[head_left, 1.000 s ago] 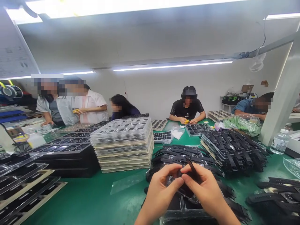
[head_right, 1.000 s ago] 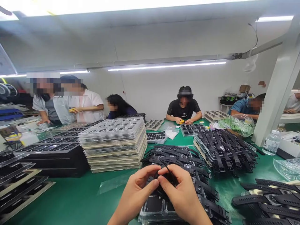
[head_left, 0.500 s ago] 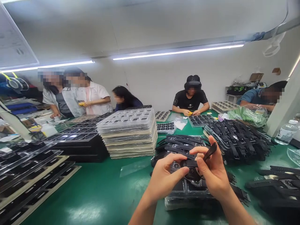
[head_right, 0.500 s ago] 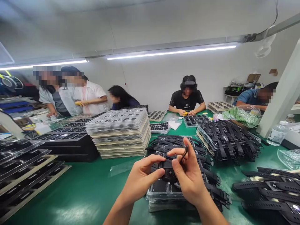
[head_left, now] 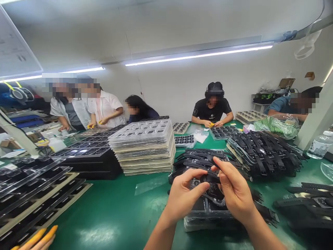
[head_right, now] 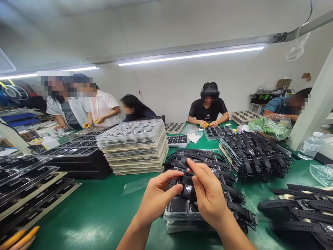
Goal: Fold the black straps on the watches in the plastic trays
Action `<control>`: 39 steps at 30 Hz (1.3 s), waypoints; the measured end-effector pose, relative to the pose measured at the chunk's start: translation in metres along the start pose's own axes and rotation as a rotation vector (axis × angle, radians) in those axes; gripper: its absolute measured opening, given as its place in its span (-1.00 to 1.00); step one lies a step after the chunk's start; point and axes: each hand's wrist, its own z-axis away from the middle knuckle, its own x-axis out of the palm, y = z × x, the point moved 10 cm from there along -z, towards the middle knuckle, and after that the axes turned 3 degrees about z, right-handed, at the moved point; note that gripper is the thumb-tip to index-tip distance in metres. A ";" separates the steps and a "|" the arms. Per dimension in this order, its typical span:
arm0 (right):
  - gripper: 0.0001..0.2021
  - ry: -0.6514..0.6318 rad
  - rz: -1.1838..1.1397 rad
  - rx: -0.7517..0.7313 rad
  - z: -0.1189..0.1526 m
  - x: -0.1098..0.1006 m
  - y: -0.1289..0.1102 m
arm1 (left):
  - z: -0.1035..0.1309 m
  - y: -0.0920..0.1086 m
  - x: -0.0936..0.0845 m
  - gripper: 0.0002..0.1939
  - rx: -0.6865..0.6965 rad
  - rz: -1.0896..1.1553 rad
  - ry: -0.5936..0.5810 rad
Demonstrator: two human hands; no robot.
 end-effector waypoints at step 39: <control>-0.79 -0.033 -0.048 0.059 -0.003 0.014 0.000 | 0.002 -0.002 -0.002 -0.66 0.013 0.131 0.051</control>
